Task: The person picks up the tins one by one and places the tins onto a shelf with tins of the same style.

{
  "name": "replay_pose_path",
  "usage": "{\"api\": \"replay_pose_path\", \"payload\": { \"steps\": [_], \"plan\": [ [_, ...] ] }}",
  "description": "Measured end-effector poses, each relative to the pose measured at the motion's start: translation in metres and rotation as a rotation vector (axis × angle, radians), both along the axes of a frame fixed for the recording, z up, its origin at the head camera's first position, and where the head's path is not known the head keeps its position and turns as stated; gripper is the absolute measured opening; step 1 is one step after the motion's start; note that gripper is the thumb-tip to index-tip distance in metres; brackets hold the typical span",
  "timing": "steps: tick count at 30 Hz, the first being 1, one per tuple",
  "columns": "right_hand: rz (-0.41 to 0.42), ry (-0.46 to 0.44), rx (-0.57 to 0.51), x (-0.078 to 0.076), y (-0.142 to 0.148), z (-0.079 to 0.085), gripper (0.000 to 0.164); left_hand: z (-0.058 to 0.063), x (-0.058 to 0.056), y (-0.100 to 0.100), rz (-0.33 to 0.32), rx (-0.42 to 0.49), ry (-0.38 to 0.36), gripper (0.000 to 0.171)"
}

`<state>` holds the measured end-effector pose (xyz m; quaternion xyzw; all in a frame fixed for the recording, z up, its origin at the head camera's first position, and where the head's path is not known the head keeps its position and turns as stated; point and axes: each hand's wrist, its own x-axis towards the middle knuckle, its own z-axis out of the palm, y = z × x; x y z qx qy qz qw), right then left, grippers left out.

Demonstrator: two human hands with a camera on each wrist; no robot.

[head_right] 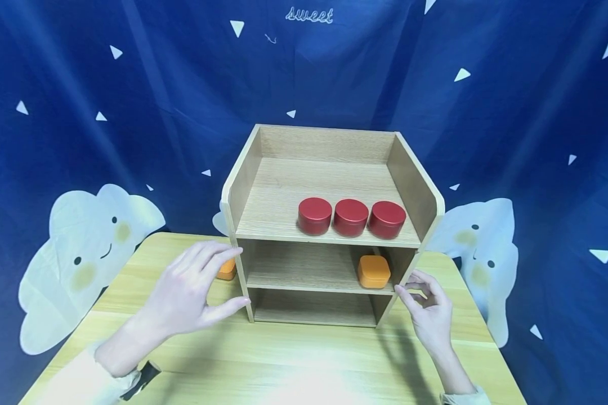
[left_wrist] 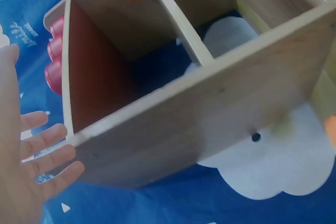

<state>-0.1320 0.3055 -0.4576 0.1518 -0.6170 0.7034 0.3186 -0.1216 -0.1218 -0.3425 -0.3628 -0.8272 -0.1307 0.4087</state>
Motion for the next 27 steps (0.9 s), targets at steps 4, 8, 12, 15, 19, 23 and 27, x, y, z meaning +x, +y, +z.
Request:
{"api": "replay_pose_path", "payload": {
  "steps": [4, 8, 12, 15, 19, 23, 27],
  "plan": [
    [-0.009, -0.022, 0.018, 0.000, 0.002, -0.001, 0.051, -0.005, -0.002, -0.011, 0.021, 0.012, -0.018, 0.082],
    [-0.003, -0.034, 0.041, 0.001, 0.004, -0.002, 0.049, -0.012, -0.008, -0.022, 0.045, 0.018, -0.032, 0.082],
    [0.002, -0.040, 0.052, 0.001, 0.005, -0.002, 0.049, -0.022, -0.015, -0.034, 0.084, 0.030, -0.034, 0.084],
    [0.012, -0.036, 0.050, 0.000, 0.004, -0.002, 0.050, -0.028, -0.021, -0.043, 0.109, 0.037, -0.026, 0.083],
    [0.009, -0.023, 0.035, 0.000, 0.003, -0.002, 0.051, -0.033, -0.028, -0.053, 0.128, 0.051, -0.044, 0.080],
    [-0.014, -0.031, 0.025, -0.001, 0.003, -0.001, 0.052, -0.038, -0.033, -0.063, 0.157, 0.060, -0.116, 0.081],
    [-0.009, -0.037, 0.036, 0.000, 0.003, -0.002, 0.052, -0.045, -0.039, -0.073, 0.202, 0.057, -0.196, 0.078]
  ]
}}
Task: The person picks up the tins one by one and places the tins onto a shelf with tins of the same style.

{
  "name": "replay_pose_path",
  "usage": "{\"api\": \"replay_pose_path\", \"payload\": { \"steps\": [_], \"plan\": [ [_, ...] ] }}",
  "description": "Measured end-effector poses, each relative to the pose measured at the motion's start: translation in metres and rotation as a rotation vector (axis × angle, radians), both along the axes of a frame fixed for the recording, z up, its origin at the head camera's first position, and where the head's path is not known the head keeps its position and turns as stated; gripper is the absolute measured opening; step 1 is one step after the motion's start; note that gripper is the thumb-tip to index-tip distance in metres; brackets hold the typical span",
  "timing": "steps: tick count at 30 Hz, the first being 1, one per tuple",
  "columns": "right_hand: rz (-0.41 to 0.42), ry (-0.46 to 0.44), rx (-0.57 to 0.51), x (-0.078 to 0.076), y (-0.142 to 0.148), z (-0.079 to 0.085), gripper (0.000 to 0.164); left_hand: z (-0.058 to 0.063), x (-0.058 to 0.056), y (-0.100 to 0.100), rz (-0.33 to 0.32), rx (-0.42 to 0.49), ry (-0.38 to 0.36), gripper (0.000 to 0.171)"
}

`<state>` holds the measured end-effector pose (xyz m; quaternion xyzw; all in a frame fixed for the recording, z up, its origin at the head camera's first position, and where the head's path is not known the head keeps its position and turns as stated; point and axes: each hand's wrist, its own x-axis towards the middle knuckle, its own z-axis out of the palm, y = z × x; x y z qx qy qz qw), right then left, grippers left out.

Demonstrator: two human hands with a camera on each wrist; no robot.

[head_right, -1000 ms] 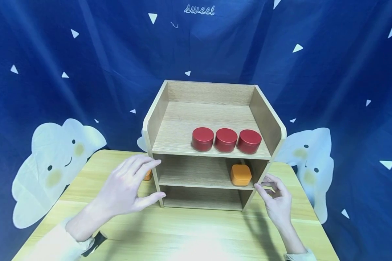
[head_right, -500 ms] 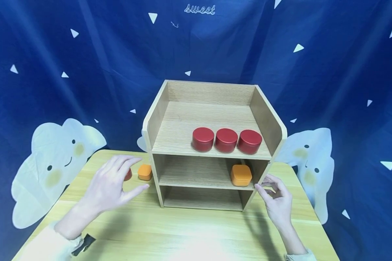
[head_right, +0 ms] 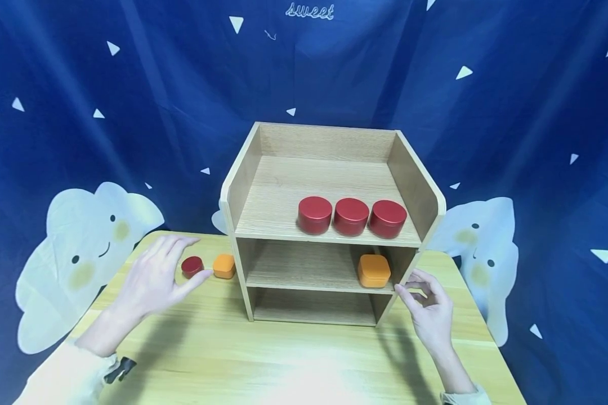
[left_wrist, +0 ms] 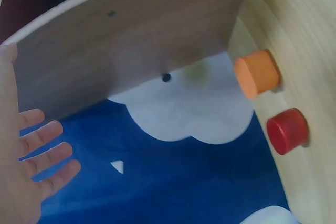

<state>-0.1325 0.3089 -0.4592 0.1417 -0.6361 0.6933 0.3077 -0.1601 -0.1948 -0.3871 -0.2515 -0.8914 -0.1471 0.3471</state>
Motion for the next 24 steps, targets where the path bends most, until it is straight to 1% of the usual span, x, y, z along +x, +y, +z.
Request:
{"api": "replay_pose_path", "payload": {
  "steps": [3, 6, 8, 10, 13, 16, 18, 20, 24],
  "plan": [
    [0.010, -0.005, 0.013, 0.001, 0.001, 0.000, 0.050, -0.006, -0.005, -0.007, 0.036, 0.004, -0.048, 0.074],
    [-0.011, -0.033, 0.015, 0.001, 0.001, 0.000, 0.051, -0.013, -0.010, -0.014, 0.074, 0.006, -0.097, 0.071],
    [-0.010, -0.033, 0.013, 0.001, 0.002, 0.000, 0.051, -0.018, -0.014, -0.018, 0.101, 0.008, -0.128, 0.070],
    [-0.002, -0.017, 0.003, 0.001, 0.001, 0.000, 0.052, -0.023, -0.017, -0.022, 0.124, 0.009, -0.150, 0.068],
    [0.040, 0.041, -0.024, 0.000, 0.000, 0.000, 0.052, -0.032, -0.022, -0.028, 0.155, 0.008, -0.179, 0.067],
    [0.024, 0.032, -0.026, 0.001, -0.002, 0.001, 0.051, -0.040, -0.025, -0.034, 0.180, 0.015, -0.209, 0.066],
    [-0.007, -0.001, -0.009, 0.001, -0.002, 0.001, 0.052, -0.046, -0.027, -0.038, 0.191, 0.020, -0.230, 0.065],
    [-0.017, -0.011, -0.005, 0.001, -0.002, 0.002, 0.052, -0.055, -0.031, -0.042, 0.203, 0.014, -0.242, 0.064],
    [0.041, 0.054, -0.036, -0.001, -0.002, 0.001, 0.053, -0.073, -0.036, -0.049, 0.218, 0.010, -0.263, 0.067]
  ]
}}
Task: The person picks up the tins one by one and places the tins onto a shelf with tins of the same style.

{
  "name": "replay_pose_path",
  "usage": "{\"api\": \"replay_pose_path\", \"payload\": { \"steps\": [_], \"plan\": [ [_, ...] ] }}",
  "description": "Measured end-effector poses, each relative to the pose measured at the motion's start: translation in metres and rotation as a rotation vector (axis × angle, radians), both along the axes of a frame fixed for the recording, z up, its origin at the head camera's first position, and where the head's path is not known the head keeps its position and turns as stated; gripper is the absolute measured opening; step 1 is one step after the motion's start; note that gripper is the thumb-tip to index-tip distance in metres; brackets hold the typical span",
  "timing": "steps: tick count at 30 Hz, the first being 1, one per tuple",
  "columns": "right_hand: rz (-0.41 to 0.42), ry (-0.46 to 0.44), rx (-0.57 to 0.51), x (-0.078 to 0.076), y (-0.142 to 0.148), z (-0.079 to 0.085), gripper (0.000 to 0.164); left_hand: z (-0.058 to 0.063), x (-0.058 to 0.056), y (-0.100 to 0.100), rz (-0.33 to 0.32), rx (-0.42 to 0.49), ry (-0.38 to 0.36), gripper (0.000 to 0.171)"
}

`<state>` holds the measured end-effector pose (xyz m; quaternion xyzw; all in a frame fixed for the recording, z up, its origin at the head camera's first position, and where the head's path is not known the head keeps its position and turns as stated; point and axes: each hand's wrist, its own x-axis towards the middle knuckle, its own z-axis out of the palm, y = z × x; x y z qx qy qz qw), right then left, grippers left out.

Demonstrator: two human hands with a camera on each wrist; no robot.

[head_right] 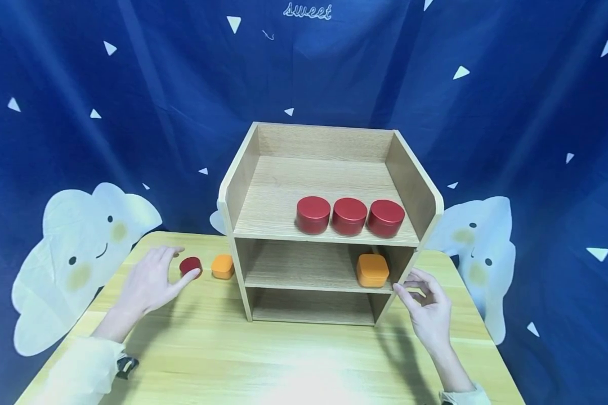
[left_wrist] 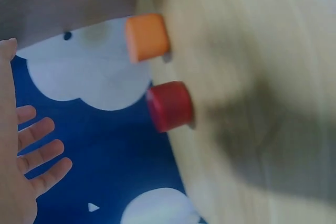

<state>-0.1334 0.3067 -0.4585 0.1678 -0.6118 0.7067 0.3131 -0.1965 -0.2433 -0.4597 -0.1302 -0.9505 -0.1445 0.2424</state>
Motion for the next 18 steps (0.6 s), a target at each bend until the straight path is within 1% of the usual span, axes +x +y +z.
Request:
{"api": "replay_pose_path", "payload": {
  "steps": [2, 4, 11, 16, 18],
  "plan": [
    [0.035, 0.031, -0.013, -0.001, 0.000, -0.001, 0.053, -0.008, -0.002, -0.003, 0.009, 0.008, -0.016, 0.067],
    [0.047, 0.040, -0.016, -0.001, 0.000, -0.001, 0.054, -0.014, -0.004, -0.005, 0.019, 0.016, -0.035, 0.067],
    [0.025, 0.022, -0.014, -0.002, 0.001, -0.002, 0.054, -0.036, -0.009, -0.013, 0.050, 0.006, -0.113, 0.070],
    [0.047, 0.040, -0.017, -0.002, 0.002, -0.002, 0.054, -0.050, -0.014, -0.019, 0.071, -0.002, -0.139, 0.071],
    [0.049, 0.045, -0.017, -0.002, 0.001, -0.002, 0.054, -0.054, -0.016, -0.022, 0.086, -0.006, -0.166, 0.073]
  ]
}}
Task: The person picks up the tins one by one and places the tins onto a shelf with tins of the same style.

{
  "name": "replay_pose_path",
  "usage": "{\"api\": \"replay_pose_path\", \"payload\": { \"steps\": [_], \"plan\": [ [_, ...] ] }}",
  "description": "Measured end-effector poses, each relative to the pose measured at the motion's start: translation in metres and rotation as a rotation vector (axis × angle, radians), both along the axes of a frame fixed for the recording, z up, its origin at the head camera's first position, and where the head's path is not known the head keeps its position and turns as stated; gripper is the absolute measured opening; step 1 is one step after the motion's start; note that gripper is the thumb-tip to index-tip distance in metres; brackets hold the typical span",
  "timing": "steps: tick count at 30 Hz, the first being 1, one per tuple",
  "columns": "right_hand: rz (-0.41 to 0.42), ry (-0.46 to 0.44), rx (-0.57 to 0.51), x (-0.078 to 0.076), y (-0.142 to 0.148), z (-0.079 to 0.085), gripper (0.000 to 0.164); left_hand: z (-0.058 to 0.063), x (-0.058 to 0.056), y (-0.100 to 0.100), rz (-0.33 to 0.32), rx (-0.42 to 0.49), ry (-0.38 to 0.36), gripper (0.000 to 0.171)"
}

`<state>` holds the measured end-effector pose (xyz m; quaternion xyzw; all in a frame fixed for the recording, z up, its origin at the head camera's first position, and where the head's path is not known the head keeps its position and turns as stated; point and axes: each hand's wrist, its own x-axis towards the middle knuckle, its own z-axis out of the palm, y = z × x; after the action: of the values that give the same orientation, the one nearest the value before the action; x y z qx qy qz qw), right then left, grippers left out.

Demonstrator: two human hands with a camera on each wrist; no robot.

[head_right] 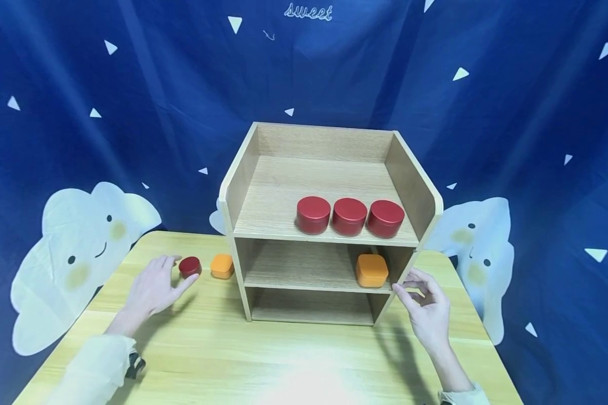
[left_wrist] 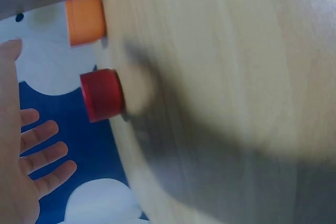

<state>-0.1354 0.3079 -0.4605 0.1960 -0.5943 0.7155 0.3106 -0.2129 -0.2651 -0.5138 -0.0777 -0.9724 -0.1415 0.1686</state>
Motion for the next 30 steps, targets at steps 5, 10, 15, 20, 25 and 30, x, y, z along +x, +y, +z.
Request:
{"api": "replay_pose_path", "payload": {
  "steps": [5, 10, 15, 20, 25, 30],
  "plan": [
    [-0.082, -0.066, 0.027, 0.001, -0.001, 0.002, 0.051, -0.007, -0.006, -0.006, 0.031, 0.006, -0.086, 0.081],
    [-0.146, -0.132, 0.055, 0.002, -0.001, 0.003, 0.050, -0.015, -0.012, -0.011, 0.053, 0.010, -0.145, 0.088],
    [-0.069, -0.058, 0.029, 0.002, 0.000, 0.004, 0.053, -0.025, -0.021, -0.015, 0.072, -0.008, -0.176, 0.091],
    [-0.071, -0.067, 0.036, 0.002, 0.000, 0.004, 0.052, -0.031, -0.030, -0.016, 0.076, -0.024, -0.187, 0.094],
    [-0.100, -0.117, 0.083, 0.004, 0.003, 0.002, 0.051, -0.034, -0.034, -0.017, 0.087, -0.037, -0.195, 0.092],
    [-0.102, -0.121, 0.114, 0.004, 0.004, 0.001, 0.049, -0.036, -0.038, -0.017, 0.097, -0.054, -0.205, 0.093]
  ]
}}
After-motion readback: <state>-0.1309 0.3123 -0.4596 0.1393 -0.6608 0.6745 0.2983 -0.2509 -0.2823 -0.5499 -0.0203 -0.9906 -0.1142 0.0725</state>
